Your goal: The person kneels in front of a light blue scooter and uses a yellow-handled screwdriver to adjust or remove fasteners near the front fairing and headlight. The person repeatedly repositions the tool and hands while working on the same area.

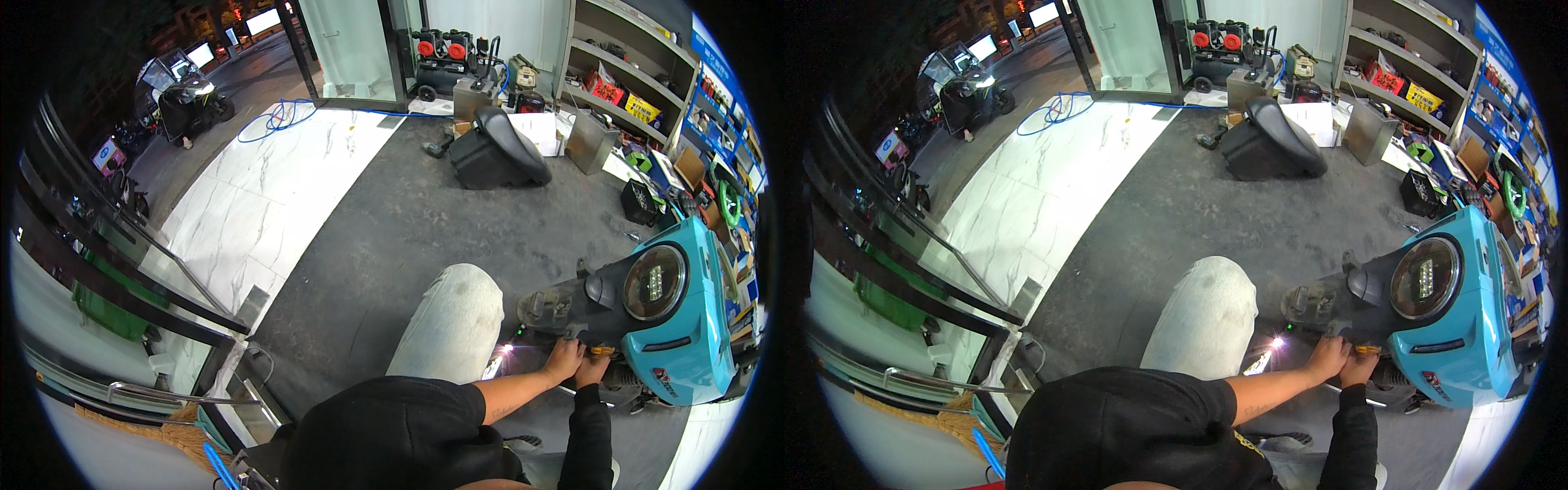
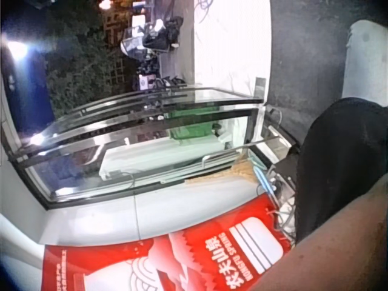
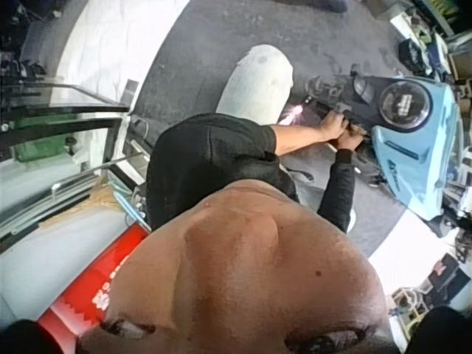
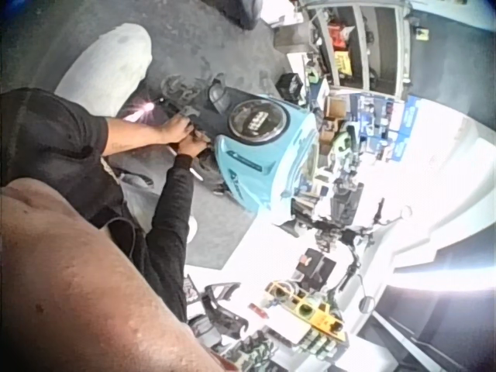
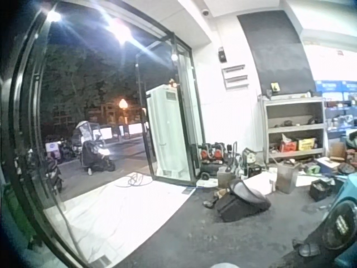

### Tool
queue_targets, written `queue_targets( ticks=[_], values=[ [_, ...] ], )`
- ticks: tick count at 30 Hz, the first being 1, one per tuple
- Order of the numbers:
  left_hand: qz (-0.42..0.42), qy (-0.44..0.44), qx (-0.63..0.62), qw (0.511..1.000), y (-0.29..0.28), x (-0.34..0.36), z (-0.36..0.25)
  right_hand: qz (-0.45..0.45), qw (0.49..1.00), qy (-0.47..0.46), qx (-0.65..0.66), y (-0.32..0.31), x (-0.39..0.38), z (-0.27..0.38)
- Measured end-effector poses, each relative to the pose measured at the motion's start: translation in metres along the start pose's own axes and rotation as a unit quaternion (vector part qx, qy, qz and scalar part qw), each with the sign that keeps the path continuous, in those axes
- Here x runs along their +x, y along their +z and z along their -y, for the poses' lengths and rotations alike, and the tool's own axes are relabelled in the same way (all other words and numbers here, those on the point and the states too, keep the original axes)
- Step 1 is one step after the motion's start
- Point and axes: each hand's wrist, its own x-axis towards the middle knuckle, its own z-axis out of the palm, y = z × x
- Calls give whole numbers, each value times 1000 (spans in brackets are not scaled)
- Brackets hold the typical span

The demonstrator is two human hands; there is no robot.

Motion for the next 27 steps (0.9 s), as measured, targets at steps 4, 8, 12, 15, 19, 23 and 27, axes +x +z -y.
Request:
queue_targets(
  ticks=[4, 8, 12, 15, 19, 23, 27],
  values=[
    [48, -37, -10, 998, -9, -1, -8, 5, 991, 0, -133, 0, -4, 12],
    [86, -21, -48, 995, -24, 6, -13, -29, 988, 0, -149, 5, -12, 30],
    [103, -15, -40, 994, -27, 9, -15, -60, 990, 35, -119, 8, -14, 36],
    [104, -36, -11, 994, -24, 9, -15, -38, 991, 6, -128, 6, -10, 25],
    [72, -28, -6, 997, -22, 10, -13, -23, 987, -23, -155, 6, -7, 3],
    [69, -29, -17, 997, -21, 9, -12, -16, 969, -60, -238, 4, -6, -6],
    [86, -43, -9, 995, -21, 9, -10, 3, 976, -38, -215, 1, -5, -3]
  ],
)
